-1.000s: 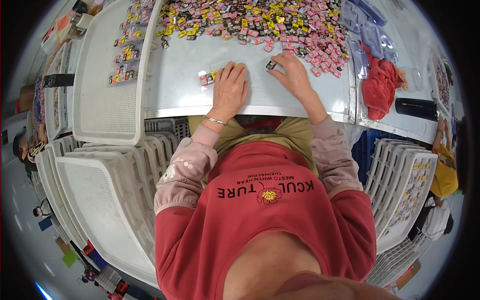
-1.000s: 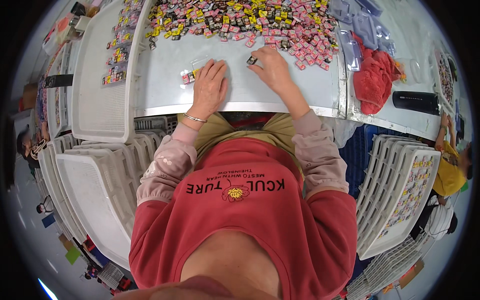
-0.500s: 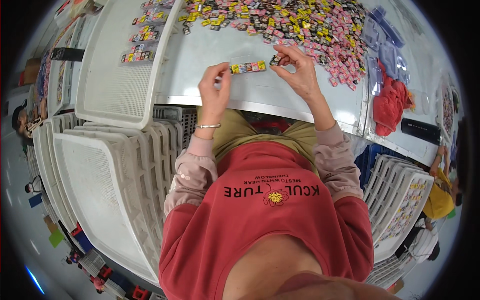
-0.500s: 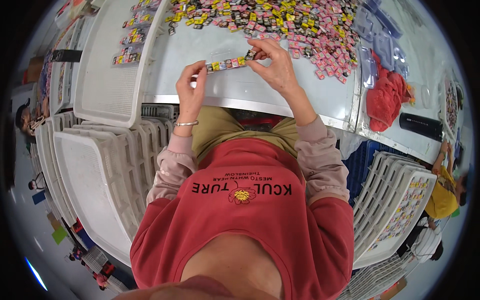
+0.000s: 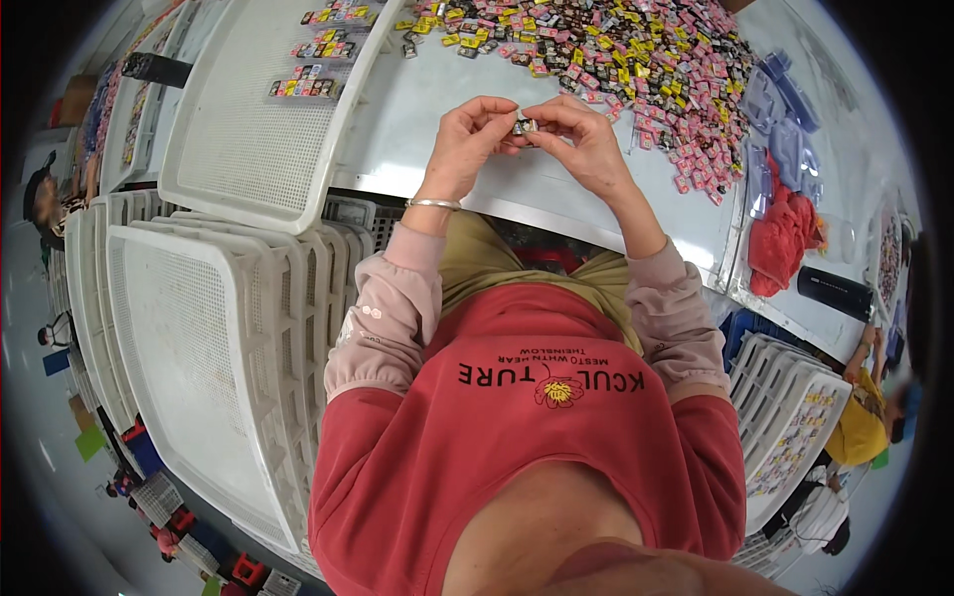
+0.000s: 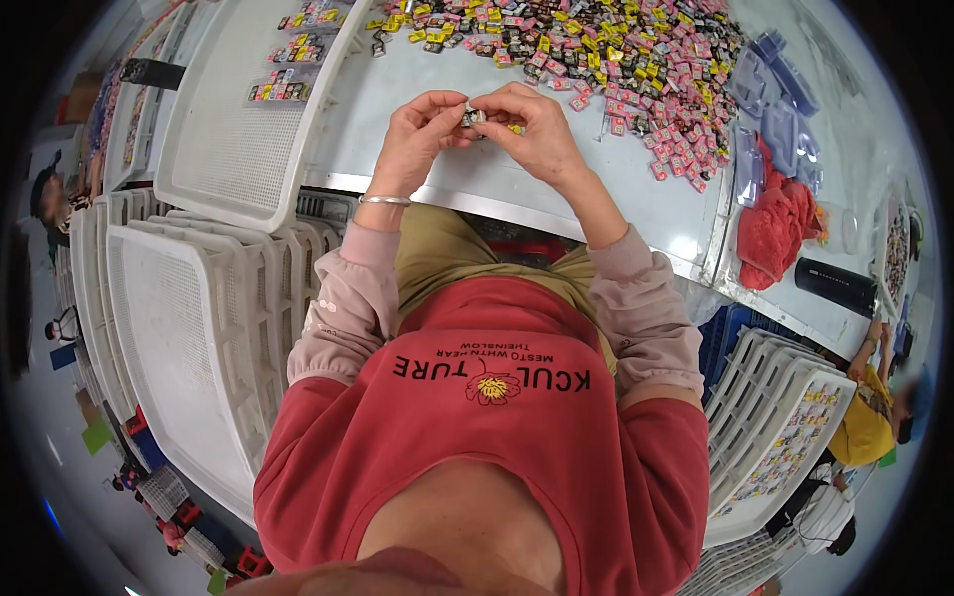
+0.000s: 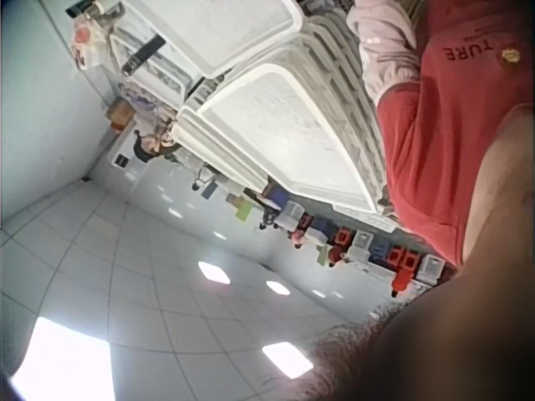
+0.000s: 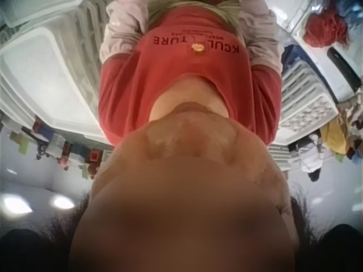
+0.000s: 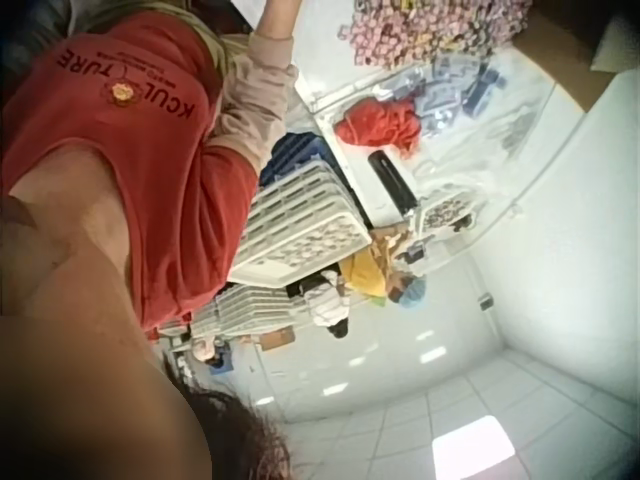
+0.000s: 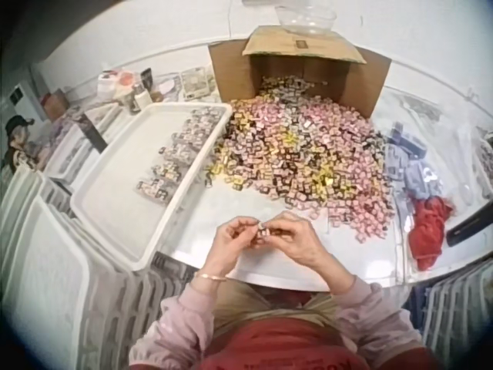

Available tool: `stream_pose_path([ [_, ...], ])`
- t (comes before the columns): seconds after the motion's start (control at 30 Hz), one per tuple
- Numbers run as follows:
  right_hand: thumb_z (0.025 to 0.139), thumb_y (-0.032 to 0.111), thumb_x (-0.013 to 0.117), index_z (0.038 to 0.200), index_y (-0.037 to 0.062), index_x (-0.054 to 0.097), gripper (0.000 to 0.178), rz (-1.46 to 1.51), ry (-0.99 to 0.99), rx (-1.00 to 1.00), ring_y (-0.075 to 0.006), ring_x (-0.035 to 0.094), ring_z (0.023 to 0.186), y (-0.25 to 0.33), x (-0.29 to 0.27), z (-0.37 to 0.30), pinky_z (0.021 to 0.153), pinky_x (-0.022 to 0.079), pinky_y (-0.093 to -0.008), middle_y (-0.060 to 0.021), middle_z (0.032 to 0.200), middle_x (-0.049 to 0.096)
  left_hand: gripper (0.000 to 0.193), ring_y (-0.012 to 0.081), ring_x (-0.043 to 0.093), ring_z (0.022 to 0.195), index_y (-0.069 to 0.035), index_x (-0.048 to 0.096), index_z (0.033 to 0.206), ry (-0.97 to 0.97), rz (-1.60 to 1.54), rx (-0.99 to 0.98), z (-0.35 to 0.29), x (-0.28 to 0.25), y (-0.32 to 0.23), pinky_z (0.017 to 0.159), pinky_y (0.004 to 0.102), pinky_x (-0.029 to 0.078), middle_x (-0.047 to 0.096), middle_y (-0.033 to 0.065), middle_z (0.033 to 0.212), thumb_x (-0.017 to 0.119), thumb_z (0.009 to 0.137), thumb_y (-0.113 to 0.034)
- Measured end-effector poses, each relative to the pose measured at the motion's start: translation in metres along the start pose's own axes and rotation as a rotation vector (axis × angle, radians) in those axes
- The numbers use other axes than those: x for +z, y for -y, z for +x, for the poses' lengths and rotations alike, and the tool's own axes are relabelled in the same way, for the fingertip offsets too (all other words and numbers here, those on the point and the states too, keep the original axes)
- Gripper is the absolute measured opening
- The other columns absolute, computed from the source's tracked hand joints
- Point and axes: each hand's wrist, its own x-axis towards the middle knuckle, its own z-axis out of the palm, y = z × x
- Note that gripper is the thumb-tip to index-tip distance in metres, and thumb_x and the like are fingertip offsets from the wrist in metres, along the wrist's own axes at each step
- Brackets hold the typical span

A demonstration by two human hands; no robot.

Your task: Packaging small toys into plastic containers.

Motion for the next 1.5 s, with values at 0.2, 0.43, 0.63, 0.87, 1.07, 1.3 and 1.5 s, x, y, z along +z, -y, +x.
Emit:
stream_pose_path([
  [0.2, 0.083, 0.005, 0.065, 0.104, -0.0024, 0.063, 0.023, 0.513, 0.105, 0.246, -0.0123, 0.063, 0.084, 0.008, 0.002, 0.002, 0.074, 0.052, -0.0258, -0.0049, 0.092, 0.061, 0.024, 0.0106, 0.063, 0.071, 0.0, 0.058, 0.108, 0.059, 0.055, 0.025, 0.003, -0.005, -0.009, 0.063, 0.0217, 0.051, 0.066, 0.0057, 0.086, 0.063, 0.088, -0.013],
  [0.43, 0.082, 0.002, 0.064, 0.107, 0.0003, 0.059, 0.026, 0.668, 0.158, 0.33, -0.0156, 0.065, 0.085, 0.008, 0.008, 0.007, 0.076, 0.052, -0.0268, -0.006, 0.095, 0.06, 0.021, 0.0093, 0.062, 0.071, -0.001, 0.059, 0.104, -0.009, 0.116, 0.094, 0.004, 0.0, -0.013, 0.065, 0.0206, 0.049, 0.065, 0.004, 0.083, 0.064, 0.088, -0.014],
  [0.63, 0.083, 0.004, 0.063, 0.108, -0.0006, 0.058, 0.026, 0.54, 0.091, 0.472, -0.0144, 0.064, 0.087, -0.013, -0.006, 0.018, 0.074, 0.052, -0.0248, -0.0044, 0.095, 0.059, 0.015, 0.0147, 0.063, 0.079, -0.001, 0.062, 0.095, -0.309, 0.392, 0.373, 0.0, -0.037, 0.002, 0.07, 0.027, 0.049, 0.065, 0.0067, 0.087, 0.058, 0.09, -0.015],
  [0.87, 0.079, 0.004, 0.065, 0.095, -0.0009, 0.064, 0.017, -0.093, 0.042, 0.243, -0.0116, 0.062, 0.072, -0.05, 0.026, 0.038, 0.063, 0.05, -0.0241, -0.0043, 0.08, 0.063, 0.028, 0.0329, 0.052, 0.107, -0.001, 0.062, 0.104, -0.198, 1.216, 0.797, -0.025, -0.026, 0.042, 0.091, 0.0399, 0.043, 0.059, 0.0131, 0.111, 0.063, 0.077, -0.003],
  [1.07, 0.073, 0.01, 0.066, 0.08, 0.0027, 0.067, 0.01, -0.553, -0.075, -0.026, -0.0248, 0.061, 0.067, -0.05, 0.044, 0.035, 0.06, 0.049, -0.035, -0.0084, 0.072, 0.063, 0.032, 0.0338, 0.049, 0.11, 0.0, 0.06, 0.106, -0.133, 1.268, 0.752, -0.024, -0.023, 0.054, 0.094, 0.0418, 0.04, 0.057, 0.0131, 0.112, 0.063, 0.075, -0.003],
  [1.3, 0.074, 0.011, 0.061, 0.079, 0.0077, 0.067, 0.009, -0.809, 0.092, -0.167, -0.0292, 0.061, 0.084, -0.049, 0.048, 0.031, 0.068, 0.051, -0.0414, -0.0092, 0.079, 0.062, 0.032, 0.0312, 0.049, 0.111, -0.001, 0.06, 0.106, -0.16, 1.309, 0.751, -0.023, -0.016, 0.053, 0.092, 0.0417, 0.038, 0.056, 0.0113, 0.116, 0.061, 0.074, -0.003],
  [1.5, 0.081, 0.01, 0.061, 0.09, 0.0056, 0.069, 0.013, -0.415, -0.069, -0.046, -0.0234, 0.064, 0.081, -0.053, 0.012, 0.03, 0.069, 0.051, -0.0343, -0.0096, 0.088, 0.067, 0.035, 0.0268, 0.046, 0.114, -0.006, 0.058, 0.11, -0.123, 1.431, 0.67, -0.022, -0.016, 0.05, 0.094, 0.0406, 0.032, 0.054, 0.0086, 0.125, 0.062, 0.076, -0.012],
])
